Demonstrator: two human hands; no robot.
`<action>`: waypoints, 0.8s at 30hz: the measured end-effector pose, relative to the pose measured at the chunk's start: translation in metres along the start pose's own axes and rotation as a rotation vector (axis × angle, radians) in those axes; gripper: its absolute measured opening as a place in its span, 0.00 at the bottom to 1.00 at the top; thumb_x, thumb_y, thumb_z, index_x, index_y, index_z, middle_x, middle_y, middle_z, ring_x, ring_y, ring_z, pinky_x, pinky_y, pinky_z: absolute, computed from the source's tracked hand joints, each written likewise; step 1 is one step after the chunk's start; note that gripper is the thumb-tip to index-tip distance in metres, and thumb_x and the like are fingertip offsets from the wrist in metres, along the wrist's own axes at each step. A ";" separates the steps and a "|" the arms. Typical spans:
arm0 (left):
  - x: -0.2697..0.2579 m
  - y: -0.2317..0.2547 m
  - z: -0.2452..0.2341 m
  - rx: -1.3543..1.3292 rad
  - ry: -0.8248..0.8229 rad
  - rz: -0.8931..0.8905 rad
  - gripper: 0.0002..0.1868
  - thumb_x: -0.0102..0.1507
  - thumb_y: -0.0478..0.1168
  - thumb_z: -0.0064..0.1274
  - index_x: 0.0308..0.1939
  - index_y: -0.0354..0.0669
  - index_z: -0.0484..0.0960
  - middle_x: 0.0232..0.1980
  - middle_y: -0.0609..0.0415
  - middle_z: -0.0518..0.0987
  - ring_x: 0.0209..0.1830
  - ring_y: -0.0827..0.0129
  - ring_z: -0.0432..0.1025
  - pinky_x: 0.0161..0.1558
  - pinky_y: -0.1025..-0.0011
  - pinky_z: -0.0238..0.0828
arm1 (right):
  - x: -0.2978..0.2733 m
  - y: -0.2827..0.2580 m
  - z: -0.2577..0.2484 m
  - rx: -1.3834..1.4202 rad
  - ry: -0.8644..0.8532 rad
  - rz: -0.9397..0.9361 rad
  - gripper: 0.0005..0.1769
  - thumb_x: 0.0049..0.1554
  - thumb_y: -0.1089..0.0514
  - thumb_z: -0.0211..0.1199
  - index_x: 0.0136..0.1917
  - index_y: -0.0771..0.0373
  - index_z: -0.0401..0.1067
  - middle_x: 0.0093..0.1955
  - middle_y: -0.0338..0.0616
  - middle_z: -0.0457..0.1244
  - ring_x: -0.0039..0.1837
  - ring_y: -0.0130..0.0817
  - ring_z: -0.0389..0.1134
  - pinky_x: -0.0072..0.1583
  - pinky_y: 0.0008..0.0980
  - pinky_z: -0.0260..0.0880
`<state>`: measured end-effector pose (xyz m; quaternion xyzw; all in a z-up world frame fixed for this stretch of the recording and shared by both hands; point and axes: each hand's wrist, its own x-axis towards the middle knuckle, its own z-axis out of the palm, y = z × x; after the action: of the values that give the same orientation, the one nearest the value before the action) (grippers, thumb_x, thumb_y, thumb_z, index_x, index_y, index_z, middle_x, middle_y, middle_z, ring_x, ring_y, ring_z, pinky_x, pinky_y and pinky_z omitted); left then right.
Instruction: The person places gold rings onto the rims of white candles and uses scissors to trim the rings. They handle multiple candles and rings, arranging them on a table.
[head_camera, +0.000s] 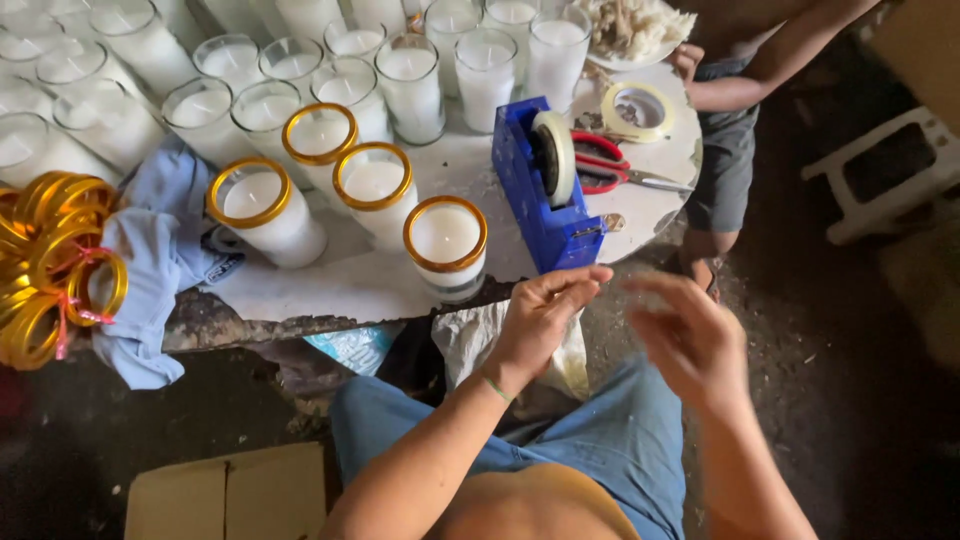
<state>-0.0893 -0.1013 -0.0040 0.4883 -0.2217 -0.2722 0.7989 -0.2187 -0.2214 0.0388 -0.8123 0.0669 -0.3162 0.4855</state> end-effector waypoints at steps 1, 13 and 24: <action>0.003 -0.005 -0.001 0.002 -0.001 0.009 0.10 0.65 0.37 0.60 0.48 0.42 0.89 0.45 0.50 0.87 0.47 0.75 0.75 0.53 0.70 0.75 | 0.016 -0.002 0.009 0.001 0.000 -0.009 0.16 0.56 0.65 0.63 0.59 0.66 0.77 0.34 0.52 0.70 0.25 0.34 0.67 0.29 0.34 0.66; -0.012 -0.010 -0.027 0.317 -0.082 0.084 0.18 0.66 0.51 0.60 0.56 0.50 0.87 0.49 0.48 0.85 0.48 0.65 0.76 0.50 0.62 0.74 | 0.061 0.003 0.046 -0.082 0.159 0.120 0.12 0.53 0.67 0.75 0.51 0.62 0.81 0.33 0.42 0.70 0.36 0.22 0.67 0.42 0.27 0.71; -0.026 0.020 -0.043 0.387 -0.008 0.041 0.31 0.64 0.51 0.62 0.65 0.38 0.76 0.58 0.44 0.82 0.60 0.60 0.74 0.58 0.61 0.71 | 0.065 0.003 0.029 -0.361 -0.098 -0.199 0.17 0.57 0.68 0.66 0.60 0.61 0.80 0.31 0.50 0.67 0.29 0.43 0.63 0.36 0.41 0.66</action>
<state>-0.0780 -0.0482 -0.0072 0.6271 -0.2828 -0.2101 0.6947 -0.1497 -0.2284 0.0565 -0.9031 0.0185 -0.3056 0.3011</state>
